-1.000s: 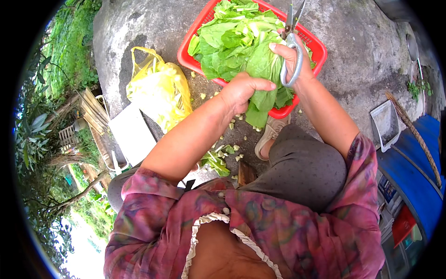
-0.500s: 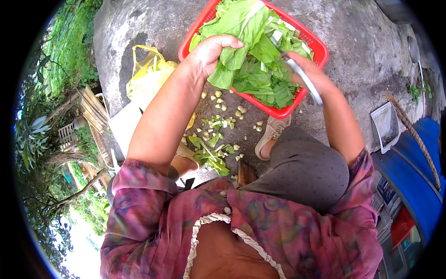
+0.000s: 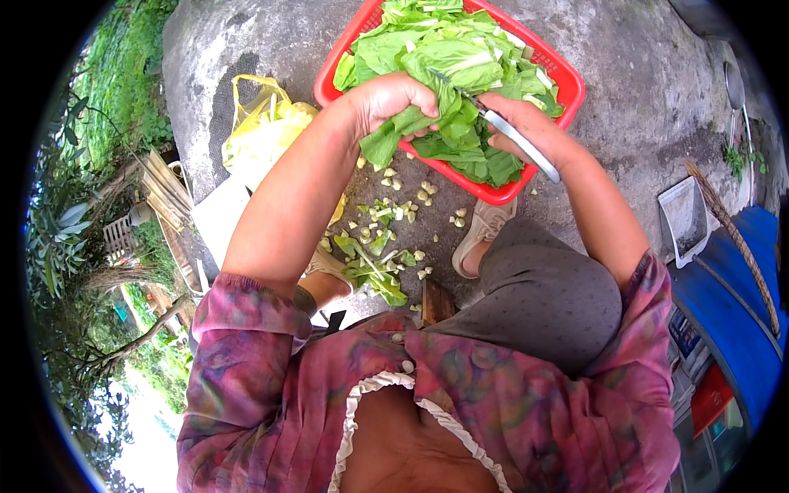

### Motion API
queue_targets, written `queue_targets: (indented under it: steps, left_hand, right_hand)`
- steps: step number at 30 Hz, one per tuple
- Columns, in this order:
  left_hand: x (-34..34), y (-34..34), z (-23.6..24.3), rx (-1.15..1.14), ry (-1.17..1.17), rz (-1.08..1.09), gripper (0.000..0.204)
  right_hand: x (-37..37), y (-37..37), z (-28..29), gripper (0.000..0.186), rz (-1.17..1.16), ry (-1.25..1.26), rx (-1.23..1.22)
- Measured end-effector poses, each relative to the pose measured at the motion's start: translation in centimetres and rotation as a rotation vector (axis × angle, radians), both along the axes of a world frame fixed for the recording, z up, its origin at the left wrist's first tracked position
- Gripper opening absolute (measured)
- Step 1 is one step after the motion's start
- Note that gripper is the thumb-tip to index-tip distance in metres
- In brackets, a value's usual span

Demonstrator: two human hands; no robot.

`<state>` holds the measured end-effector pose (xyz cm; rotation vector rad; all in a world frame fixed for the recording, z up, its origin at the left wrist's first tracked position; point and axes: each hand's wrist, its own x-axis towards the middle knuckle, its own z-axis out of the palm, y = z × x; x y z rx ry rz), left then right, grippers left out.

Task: The person sits on the ground and uses scissors to cut the stems off leafy green vegetables. They take the vegetables from a yellow plastic bag, trim the ends, and place the cut leaves into a red basket.

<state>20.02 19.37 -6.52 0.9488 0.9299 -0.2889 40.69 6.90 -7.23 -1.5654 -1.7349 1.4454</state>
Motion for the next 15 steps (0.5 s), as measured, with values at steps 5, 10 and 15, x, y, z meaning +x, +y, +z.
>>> queue_targets:
  steps: [5,10,15]
  left_hand:
    - [0.1,0.9,0.1,0.002,0.039,0.032,0.021]
    - [0.2,1.5,0.1,0.032,0.08,0.038,0.02]
    - [0.3,1.5,-1.0,-0.027,0.068,-0.11,0.02]
  right_hand:
    - [-0.4,0.3,-0.6,0.038,-0.078,-0.012,-0.003]
    - [-0.6,0.9,-1.6,0.033,-0.103,-0.013,-0.113]
    - [-1.2,0.7,-1.9,0.032,-0.105,0.081,-0.067]
